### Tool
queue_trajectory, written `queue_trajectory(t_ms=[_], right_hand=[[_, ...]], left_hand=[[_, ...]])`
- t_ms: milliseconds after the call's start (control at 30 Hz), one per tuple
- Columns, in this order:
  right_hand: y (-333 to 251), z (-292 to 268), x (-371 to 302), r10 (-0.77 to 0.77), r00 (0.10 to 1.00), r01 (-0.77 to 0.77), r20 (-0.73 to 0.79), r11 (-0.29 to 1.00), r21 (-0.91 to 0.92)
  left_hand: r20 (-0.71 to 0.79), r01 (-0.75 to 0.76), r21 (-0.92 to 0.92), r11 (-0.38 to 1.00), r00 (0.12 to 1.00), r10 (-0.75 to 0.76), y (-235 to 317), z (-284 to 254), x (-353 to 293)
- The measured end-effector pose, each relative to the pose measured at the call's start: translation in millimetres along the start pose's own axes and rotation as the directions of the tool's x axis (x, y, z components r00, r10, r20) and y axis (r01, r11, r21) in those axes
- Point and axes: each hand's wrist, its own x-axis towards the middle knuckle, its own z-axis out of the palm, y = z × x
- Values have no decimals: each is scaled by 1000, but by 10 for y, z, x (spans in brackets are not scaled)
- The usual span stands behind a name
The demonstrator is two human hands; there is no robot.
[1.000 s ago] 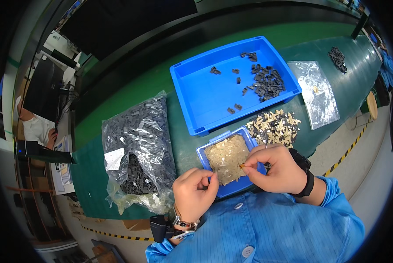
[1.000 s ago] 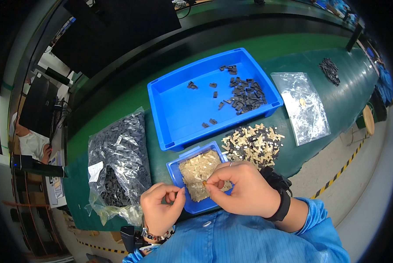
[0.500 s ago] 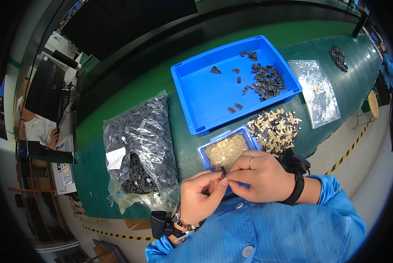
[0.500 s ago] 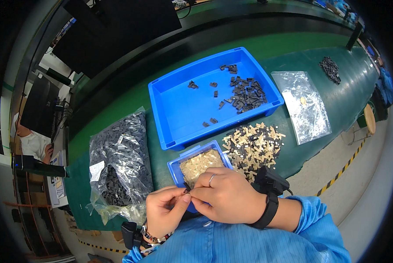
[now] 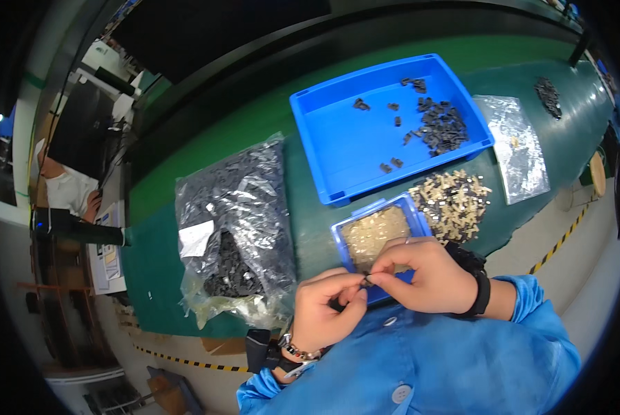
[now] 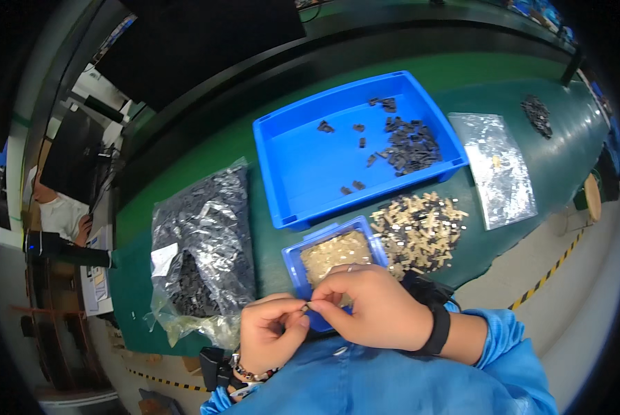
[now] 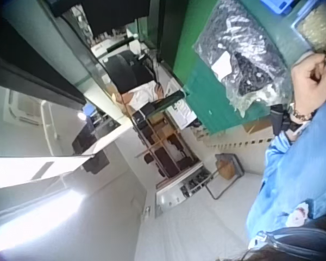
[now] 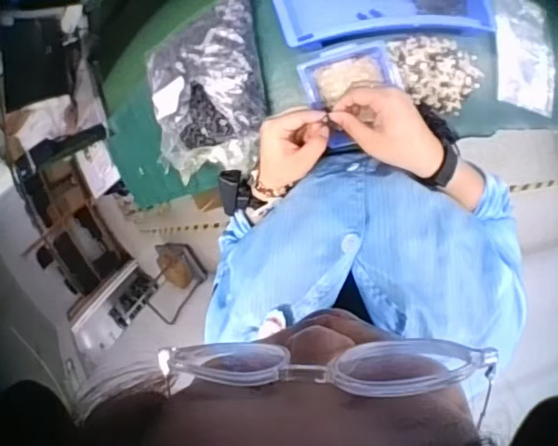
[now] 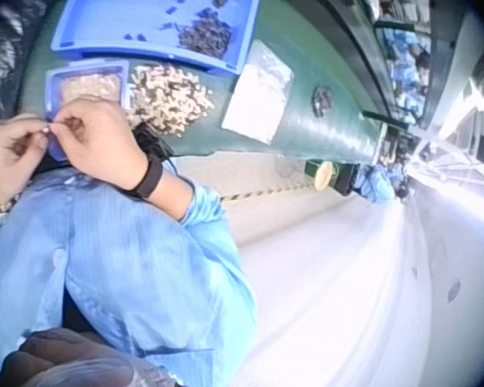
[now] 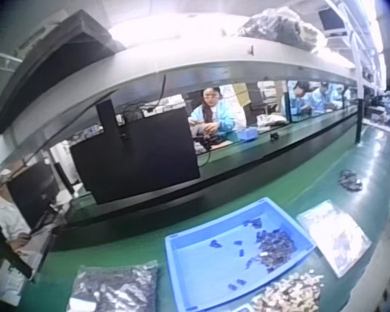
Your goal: The person is manually assembling small components into a plastic part, likely as part of a manufacturing process.
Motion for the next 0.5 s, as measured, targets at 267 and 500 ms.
queue_trajectory(t_ms=[267,500], right_hand=[[-21,14,19,135,982,-149,135,983,102],[-55,34,14,49,995,-53,86,997,47]], left_hand=[[11,-75,61,995,997,74,-35,-34,-21],[-234,-128,333,934,949,213,86,-167,-72]])
